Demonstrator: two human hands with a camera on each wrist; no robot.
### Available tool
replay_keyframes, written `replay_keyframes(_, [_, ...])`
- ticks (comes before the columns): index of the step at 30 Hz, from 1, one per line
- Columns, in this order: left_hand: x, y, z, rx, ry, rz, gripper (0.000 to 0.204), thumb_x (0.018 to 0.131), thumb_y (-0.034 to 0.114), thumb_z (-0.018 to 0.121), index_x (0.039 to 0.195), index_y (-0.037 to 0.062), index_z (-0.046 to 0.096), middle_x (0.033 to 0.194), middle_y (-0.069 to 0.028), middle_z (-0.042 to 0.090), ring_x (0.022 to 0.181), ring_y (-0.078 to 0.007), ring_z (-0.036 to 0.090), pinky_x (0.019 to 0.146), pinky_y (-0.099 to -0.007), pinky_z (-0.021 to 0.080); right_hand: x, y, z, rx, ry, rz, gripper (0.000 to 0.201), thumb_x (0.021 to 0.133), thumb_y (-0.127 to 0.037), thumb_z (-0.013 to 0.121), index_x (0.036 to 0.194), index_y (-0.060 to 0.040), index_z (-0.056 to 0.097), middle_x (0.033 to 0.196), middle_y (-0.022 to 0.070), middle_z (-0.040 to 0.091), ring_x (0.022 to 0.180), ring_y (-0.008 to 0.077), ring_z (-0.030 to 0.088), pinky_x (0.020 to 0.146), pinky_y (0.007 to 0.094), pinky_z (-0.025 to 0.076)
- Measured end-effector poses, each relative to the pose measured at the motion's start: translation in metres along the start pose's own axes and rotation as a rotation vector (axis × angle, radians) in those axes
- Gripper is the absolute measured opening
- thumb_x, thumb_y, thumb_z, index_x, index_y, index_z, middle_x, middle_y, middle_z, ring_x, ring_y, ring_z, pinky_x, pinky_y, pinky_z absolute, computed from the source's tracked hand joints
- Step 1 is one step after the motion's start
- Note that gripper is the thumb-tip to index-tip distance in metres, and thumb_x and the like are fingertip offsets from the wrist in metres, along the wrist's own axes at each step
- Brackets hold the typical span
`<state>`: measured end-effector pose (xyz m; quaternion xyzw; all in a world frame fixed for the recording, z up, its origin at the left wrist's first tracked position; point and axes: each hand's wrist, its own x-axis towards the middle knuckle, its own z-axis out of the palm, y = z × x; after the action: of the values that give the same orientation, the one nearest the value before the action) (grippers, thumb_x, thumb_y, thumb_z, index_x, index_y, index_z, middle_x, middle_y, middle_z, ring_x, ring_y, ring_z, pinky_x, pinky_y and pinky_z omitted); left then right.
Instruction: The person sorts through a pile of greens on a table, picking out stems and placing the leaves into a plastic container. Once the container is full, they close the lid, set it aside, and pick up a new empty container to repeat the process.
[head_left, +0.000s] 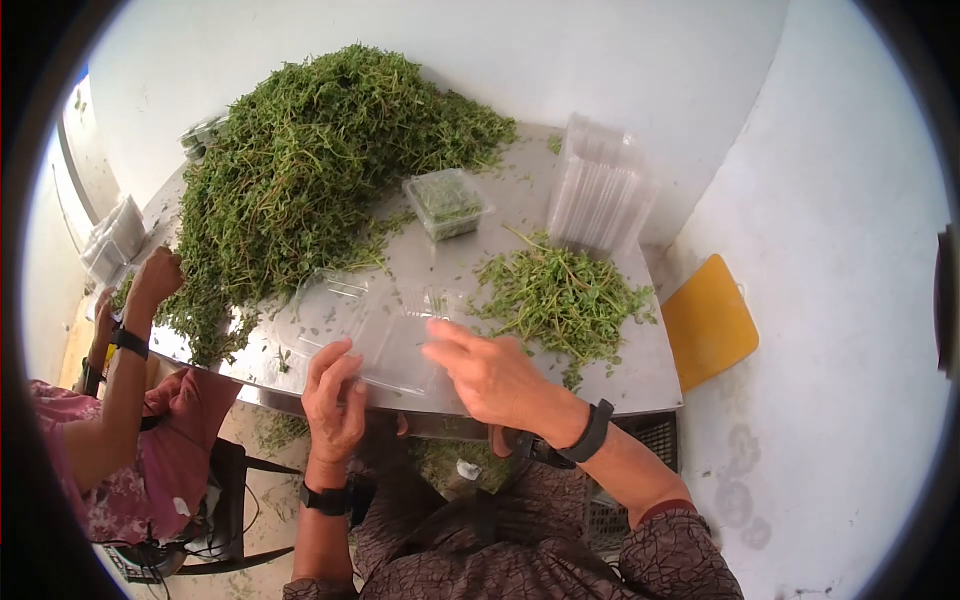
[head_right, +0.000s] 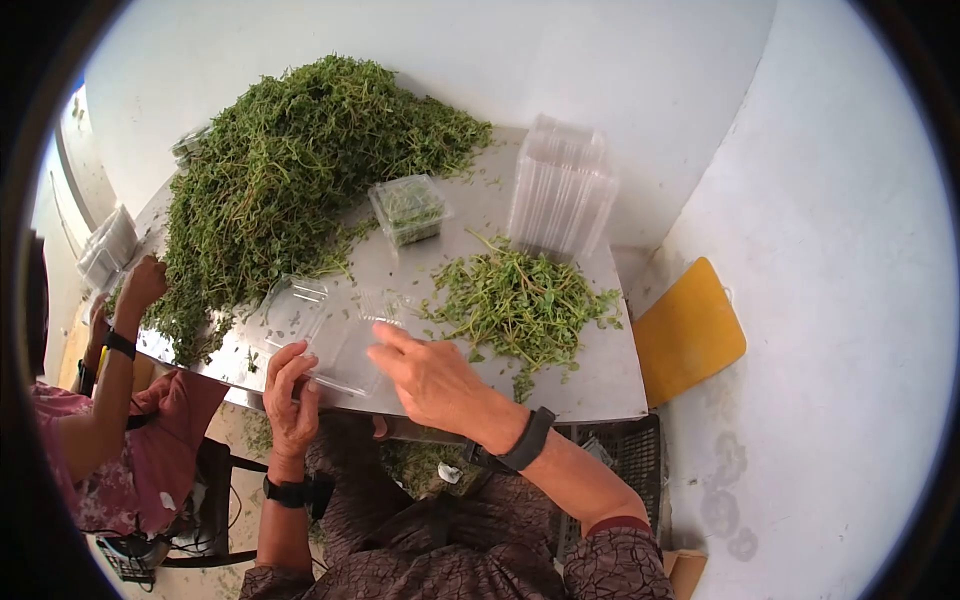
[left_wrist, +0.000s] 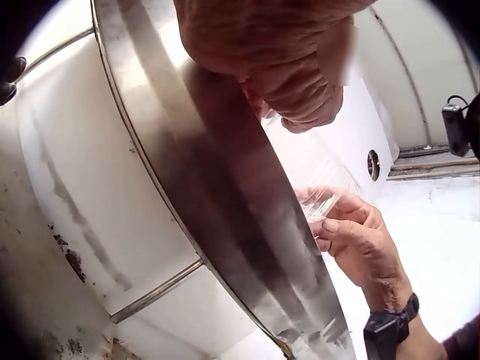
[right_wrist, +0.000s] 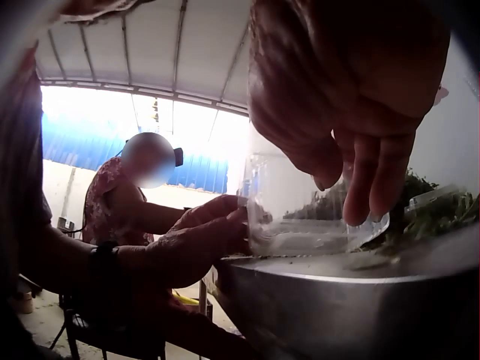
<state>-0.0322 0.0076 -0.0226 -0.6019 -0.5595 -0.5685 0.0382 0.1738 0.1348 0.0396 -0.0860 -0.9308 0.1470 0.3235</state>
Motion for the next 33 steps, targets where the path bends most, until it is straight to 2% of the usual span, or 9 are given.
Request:
replay_keyframes(2, [0.000,-0.002,0.000,0.123,0.087,0.124,0.040,0.075,-0.011,0.059,0.113,0.0036,0.063,0.121,-0.0184,0.058,0.101,-0.0289,0.063,0.080,-0.0338,0.054,0.000,-0.006,-0.020,-0.119,0.065,0.056,0.031,0.077,0.003,0.061,0.108,0.0020,0.060,0.121,0.0225,0.060,0.072,0.0314,0.068,0.059,0.0376,0.055])
replay_keyframes(5, [0.001,0.001,0.006,0.113,0.159,0.068,0.039,0.073,-0.012,0.061,0.109,0.0032,0.065,0.117,-0.0180,0.058,0.106,-0.0317,0.060,0.088,-0.0368,0.051,-0.001,0.009,-0.048,-0.233,0.160,0.161,0.036,0.080,-0.001,0.063,0.115,0.0009,0.057,0.122,0.0222,0.060,0.071,0.0290,0.068,0.057,0.0367,0.055])
replay_keyframes(11, [0.007,0.010,0.019,0.051,0.080,0.016,0.038,0.075,-0.011,0.060,0.111,0.0026,0.064,0.124,-0.0179,0.056,0.108,-0.0306,0.059,0.094,-0.0382,0.049,-0.011,0.072,-0.089,-0.458,0.147,0.466,0.036,0.082,-0.011,0.068,0.115,0.0022,0.059,0.116,0.0234,0.062,0.088,0.0347,0.067,0.076,0.0417,0.054])
replay_keyframes(14, [0.011,0.014,0.022,0.159,0.068,0.044,0.040,0.070,-0.010,0.063,0.109,0.0013,0.066,0.124,-0.0211,0.055,0.094,-0.0304,0.064,0.079,-0.0364,0.054,-0.008,0.091,-0.095,-0.534,0.066,0.587,0.037,0.082,-0.014,0.069,0.115,0.0014,0.061,0.107,0.0223,0.065,0.092,0.0379,0.066,0.080,0.0453,0.052])
replay_keyframes(22, [0.009,0.006,0.015,0.143,0.074,0.067,0.042,0.072,0.000,0.064,0.113,0.0016,0.065,0.130,-0.0223,0.052,0.085,-0.0264,0.066,0.074,-0.0347,0.055,-0.008,0.109,-0.088,-0.599,-0.172,0.624,0.023,0.079,-0.011,0.068,0.099,-0.0005,0.069,0.085,0.0209,0.067,0.084,0.0396,0.065,0.072,0.0464,0.051])
replay_keyframes(25, [0.006,0.006,0.013,0.121,0.078,0.070,0.041,0.073,0.002,0.064,0.114,0.0021,0.064,0.130,-0.0217,0.053,0.083,-0.0246,0.066,0.074,-0.0336,0.055,-0.009,0.095,-0.093,-0.519,0.081,0.520,0.017,0.078,-0.009,0.067,0.092,0.0010,0.069,0.080,0.0221,0.066,0.077,0.0408,0.063,0.068,0.0478,0.050])
replay_keyframes(28, [0.004,0.008,0.015,0.047,0.090,-0.005,0.040,0.076,0.005,0.062,0.116,0.0023,0.064,0.131,-0.0199,0.053,0.083,-0.0226,0.065,0.076,-0.0333,0.054,-0.003,0.078,-0.106,-0.347,0.210,0.550,0.018,0.080,-0.007,0.066,0.094,0.0024,0.068,0.073,0.0197,0.064,0.064,0.0331,0.062,0.060,0.0423,0.048])
replay_keyframes(30, [0.003,0.009,0.014,0.030,0.087,-0.048,0.040,0.077,0.006,0.060,0.117,0.0023,0.063,0.131,-0.0184,0.053,0.084,-0.0212,0.064,0.078,-0.0333,0.053,-0.002,0.074,-0.110,-0.076,0.305,0.660,0.019,0.081,-0.004,0.064,0.098,0.0032,0.067,0.068,0.0141,0.061,0.056,0.0189,0.055,0.054,0.0338,0.043])
replay_keyframes(33, [0.003,0.009,0.014,0.021,0.073,-0.070,0.040,0.078,0.006,0.060,0.118,0.0019,0.063,0.130,-0.0186,0.053,0.084,-0.0203,0.064,0.075,-0.0319,0.054,-0.001,0.069,-0.113,0.009,0.286,0.698,0.018,0.083,-0.002,0.063,0.099,0.0041,0.067,0.066,0.0075,0.058,0.057,0.0093,0.048,0.052,0.0284,0.038])
